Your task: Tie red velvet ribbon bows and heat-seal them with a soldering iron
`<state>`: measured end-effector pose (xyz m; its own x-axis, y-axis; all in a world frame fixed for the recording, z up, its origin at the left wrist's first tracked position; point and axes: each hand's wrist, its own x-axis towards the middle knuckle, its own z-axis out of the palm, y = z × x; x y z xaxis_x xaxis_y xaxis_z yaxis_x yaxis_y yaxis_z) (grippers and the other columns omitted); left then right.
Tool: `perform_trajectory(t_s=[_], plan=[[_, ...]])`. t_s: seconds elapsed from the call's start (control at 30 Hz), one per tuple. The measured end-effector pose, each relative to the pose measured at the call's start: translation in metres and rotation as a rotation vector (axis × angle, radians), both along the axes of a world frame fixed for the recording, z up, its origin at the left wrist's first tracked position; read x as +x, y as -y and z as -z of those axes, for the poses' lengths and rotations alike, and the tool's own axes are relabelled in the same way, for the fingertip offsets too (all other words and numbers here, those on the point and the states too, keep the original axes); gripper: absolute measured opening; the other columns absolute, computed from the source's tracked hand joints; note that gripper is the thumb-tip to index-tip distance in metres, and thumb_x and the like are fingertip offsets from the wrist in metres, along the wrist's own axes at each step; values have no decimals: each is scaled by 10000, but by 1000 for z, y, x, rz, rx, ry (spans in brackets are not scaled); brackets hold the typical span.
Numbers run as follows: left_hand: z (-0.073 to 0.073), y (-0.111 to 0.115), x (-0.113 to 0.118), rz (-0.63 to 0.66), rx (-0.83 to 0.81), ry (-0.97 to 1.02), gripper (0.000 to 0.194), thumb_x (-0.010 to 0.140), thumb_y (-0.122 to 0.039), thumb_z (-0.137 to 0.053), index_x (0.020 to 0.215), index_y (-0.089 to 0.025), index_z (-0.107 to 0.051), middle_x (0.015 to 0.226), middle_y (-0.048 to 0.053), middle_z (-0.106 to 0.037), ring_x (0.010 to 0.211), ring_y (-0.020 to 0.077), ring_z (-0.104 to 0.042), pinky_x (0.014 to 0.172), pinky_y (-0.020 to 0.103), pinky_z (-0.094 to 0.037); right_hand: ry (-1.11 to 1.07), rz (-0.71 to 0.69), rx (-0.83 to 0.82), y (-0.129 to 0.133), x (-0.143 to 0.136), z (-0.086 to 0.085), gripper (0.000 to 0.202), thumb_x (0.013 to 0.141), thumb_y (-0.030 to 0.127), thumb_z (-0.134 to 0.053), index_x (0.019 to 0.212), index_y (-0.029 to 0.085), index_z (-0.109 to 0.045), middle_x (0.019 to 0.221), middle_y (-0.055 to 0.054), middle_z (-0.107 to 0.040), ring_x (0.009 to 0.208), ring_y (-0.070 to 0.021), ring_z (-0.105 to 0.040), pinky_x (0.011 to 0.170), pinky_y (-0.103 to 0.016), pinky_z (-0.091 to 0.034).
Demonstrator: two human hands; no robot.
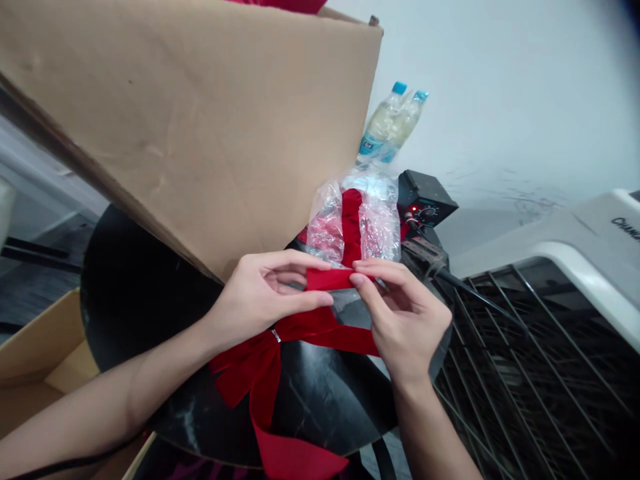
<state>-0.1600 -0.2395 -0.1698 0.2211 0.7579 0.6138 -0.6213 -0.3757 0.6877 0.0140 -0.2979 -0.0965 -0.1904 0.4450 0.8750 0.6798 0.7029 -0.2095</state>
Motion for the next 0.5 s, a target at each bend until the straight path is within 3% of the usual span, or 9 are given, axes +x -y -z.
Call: perform_trajectory(t_s=[0.07, 0.27, 0.4, 0.5], plan=[[0, 2, 0, 23, -19, -13, 333, 727, -184, -911, 1048, -226, -834, 964, 24, -839, 876, 207, -808, 830, 260, -675, -28, 7, -19, 0, 0, 3, 133, 886, 160, -768, 973, 259, -784, 997, -48, -773, 977, -216, -743, 879, -374, -648], [-3, 5, 0, -79, -60, -21, 251, 761, -264, -891, 999, -204, -843, 887, 34, -840, 790, 227, -817, 789, 277, -690, -114, -36, -74, 5, -1, 8, 161, 901, 158, -750, 1035, 247, -751, 1027, -45, -779, 980, -191, -759, 874, -326, -659], [0, 6, -2, -136, 10, -55, 178, 794, -292, -863, 947, -202, -850, 862, 26, -838, 781, 228, -815, 796, 300, -695, 6, -80, -425, 14, 3, -16, 357, 868, 248, -805, 1215, 249, -717, 1080, -53, -792, 1002, -203, -773, 869, -315, -664], [2, 5, -4, -149, 78, -70, 175, 795, -274, -863, 964, -230, -857, 862, 7, -838, 769, 206, -813, 807, 280, -691, 161, -40, -605, 18, 3, -37, 288, 845, 305, -833, 1118, 237, -775, 969, -32, -793, 825, -164, -767, 759, -263, -652]])
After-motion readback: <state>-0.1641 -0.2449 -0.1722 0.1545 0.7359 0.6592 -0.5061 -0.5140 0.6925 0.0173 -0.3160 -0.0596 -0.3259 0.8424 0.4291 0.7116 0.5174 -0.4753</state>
